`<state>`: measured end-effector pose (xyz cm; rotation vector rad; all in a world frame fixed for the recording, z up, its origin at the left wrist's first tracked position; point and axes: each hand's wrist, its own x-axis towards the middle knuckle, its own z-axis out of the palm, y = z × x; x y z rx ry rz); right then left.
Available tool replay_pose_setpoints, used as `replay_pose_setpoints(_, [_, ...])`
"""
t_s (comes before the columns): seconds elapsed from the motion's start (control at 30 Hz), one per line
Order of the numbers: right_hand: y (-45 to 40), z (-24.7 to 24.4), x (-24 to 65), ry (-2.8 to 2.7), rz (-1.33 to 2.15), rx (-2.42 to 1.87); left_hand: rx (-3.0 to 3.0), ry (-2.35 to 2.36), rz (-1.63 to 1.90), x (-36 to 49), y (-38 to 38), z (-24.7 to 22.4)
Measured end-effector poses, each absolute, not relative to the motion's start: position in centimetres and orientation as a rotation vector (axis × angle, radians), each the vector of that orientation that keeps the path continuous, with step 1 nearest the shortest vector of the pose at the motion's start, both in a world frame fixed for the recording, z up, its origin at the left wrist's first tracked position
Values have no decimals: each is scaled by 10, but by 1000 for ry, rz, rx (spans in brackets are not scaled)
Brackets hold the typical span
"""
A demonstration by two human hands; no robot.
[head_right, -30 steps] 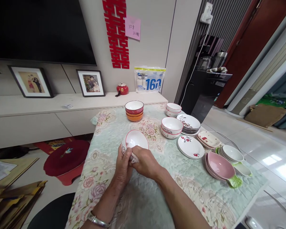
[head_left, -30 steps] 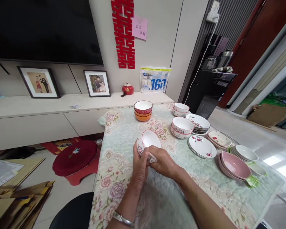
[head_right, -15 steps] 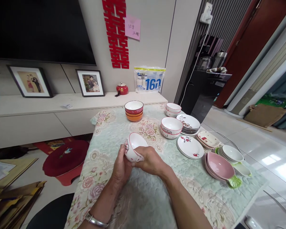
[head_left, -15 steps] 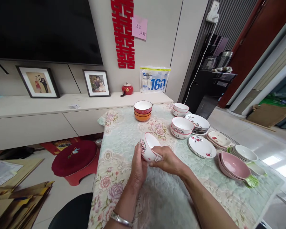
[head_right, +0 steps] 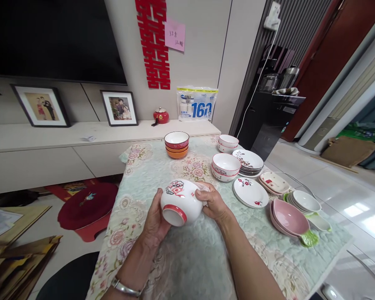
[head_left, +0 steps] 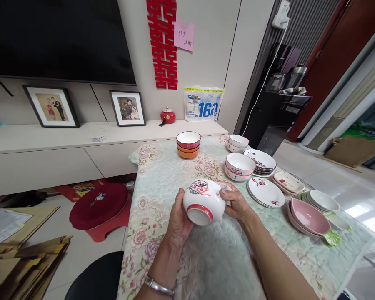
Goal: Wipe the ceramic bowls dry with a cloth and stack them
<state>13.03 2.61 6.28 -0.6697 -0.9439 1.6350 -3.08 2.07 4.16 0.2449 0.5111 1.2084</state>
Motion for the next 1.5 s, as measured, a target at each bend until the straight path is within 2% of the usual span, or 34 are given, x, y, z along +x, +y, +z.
replay_pose_setpoints(0.33, [42, 53, 137, -797, 1387, -794, 345, 510, 1308, -35, 19, 32])
replay_pose_setpoints(0.6, [44, 42, 140, -1223, 660, -1235, 528, 624, 1393, -32, 19, 34])
replay_pose_setpoints(0.7, [37, 52, 138, -1432, 464, -1192, 623, 661, 1394, -30, 19, 32])
replay_pose_setpoints(0.87, [24, 71, 128, -1683, 324, -1015, 675, 682, 1421, -29, 19, 30])
replay_pose_setpoints(1.13, [1, 86, 95, -2003, -73, -1010, 754, 636, 1408, -27, 13, 32])
replay_pose_setpoints(1.3, [13, 79, 106, -1917, 47, -1066, 730, 661, 1377, -27, 13, 30])
replay_pose_setpoints(1.5, [41, 51, 126, -1252, 761, -1101, 605, 655, 1419, -26, 12, 33])
